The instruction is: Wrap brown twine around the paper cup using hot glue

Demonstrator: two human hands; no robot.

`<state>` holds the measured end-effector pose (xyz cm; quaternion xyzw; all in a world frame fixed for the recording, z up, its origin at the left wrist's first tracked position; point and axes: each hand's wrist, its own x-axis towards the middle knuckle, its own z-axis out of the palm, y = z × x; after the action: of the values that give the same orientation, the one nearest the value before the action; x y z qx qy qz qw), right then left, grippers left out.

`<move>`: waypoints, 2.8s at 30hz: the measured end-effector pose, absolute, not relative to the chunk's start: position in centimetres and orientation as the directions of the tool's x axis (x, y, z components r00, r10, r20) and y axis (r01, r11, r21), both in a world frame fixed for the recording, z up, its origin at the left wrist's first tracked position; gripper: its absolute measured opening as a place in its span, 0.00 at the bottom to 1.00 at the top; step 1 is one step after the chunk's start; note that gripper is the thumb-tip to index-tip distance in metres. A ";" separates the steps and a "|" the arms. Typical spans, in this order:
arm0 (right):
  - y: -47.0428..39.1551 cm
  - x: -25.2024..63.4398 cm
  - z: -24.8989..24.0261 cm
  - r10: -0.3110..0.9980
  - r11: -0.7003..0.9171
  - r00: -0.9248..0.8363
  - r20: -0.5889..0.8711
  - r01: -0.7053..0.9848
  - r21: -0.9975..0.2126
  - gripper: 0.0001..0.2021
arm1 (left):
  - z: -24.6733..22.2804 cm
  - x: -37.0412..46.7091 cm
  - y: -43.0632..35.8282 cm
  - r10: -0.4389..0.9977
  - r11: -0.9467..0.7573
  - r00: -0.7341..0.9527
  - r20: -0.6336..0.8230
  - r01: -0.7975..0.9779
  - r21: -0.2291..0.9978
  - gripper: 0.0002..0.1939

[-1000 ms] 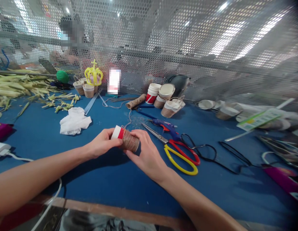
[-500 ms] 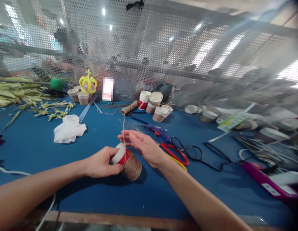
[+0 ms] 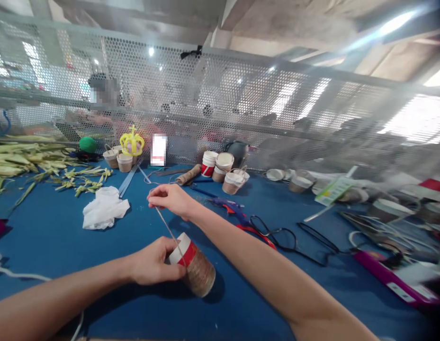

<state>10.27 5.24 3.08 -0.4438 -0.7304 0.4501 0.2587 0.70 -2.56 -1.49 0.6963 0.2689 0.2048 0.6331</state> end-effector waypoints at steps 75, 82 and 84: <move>-5.9 22.1 2.9 0.942 0.335 -0.275 0.194 0.816 -0.471 0.09 | -1.5 0.6 -0.3 0.780 -0.077 0.624 -0.038 0.156 0.985 0.14; -6.1 22.0 2.9 0.951 0.309 -0.257 0.172 0.808 -0.501 0.08 | -1.5 0.3 -0.4 0.768 -0.189 0.640 0.014 0.206 0.960 0.14; -6.1 22.1 2.8 0.952 0.305 -0.254 0.169 0.811 -0.498 0.08 | -1.5 0.3 -0.4 0.768 -0.220 0.640 0.025 0.226 0.949 0.14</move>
<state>22.06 -6.15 2.82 -0.5680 -0.7762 0.1570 0.2240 0.30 -0.42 -1.49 0.7372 0.3372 0.2575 0.5259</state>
